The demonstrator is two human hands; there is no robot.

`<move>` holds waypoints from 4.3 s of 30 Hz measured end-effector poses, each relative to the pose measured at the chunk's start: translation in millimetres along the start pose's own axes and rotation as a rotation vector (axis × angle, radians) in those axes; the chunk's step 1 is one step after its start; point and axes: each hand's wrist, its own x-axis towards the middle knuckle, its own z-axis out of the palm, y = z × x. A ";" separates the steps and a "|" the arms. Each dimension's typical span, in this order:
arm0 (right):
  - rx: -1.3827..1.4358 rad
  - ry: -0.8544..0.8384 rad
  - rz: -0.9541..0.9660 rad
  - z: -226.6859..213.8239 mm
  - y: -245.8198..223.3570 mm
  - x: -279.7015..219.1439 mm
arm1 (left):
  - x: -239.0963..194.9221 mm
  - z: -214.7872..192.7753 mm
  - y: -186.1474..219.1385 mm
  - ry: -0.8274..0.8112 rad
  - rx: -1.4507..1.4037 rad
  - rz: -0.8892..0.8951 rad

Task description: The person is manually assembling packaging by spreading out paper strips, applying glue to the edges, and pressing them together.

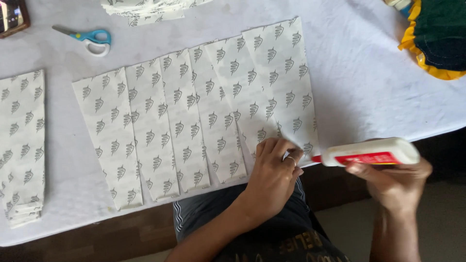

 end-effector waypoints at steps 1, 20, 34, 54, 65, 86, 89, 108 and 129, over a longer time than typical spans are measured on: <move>0.002 0.001 0.000 5.4 -2.2 -0.7 | 0.4 0.0 -0.1 -0.001 0.002 0.001; 0.064 -0.011 -0.048 -0.7 -0.2 -1.5 | 7.3 5.8 3.7 0.163 -0.062 0.000; 0.239 0.074 0.015 -8.7 20.3 3.6 | -0.6 2.3 -3.3 0.071 -0.037 0.019; 0.093 -0.290 -0.025 76.8 -54.6 -19.5 | -31.7 -48.9 -19.5 -0.017 0.053 -0.002; 0.092 -0.172 -0.013 41.6 -26.9 -12.7 | -31.3 -41.4 -22.1 0.079 0.018 -0.015; 0.318 -0.087 -0.027 31.0 6.9 -8.9 | -36.8 -66.9 -25.7 0.054 -0.054 0.035; 0.441 -0.130 -0.074 42.2 12.1 -12.0 | -43.8 -96.5 -29.6 0.079 -0.010 0.025; 0.085 -0.496 -0.139 149.2 -87.1 -40.3 | -78.0 -105.8 -45.1 0.015 0.029 -0.046; -0.046 -0.374 -0.097 125.8 -36.6 -44.9 | -74.5 -96.8 -43.5 0.136 -0.014 -0.059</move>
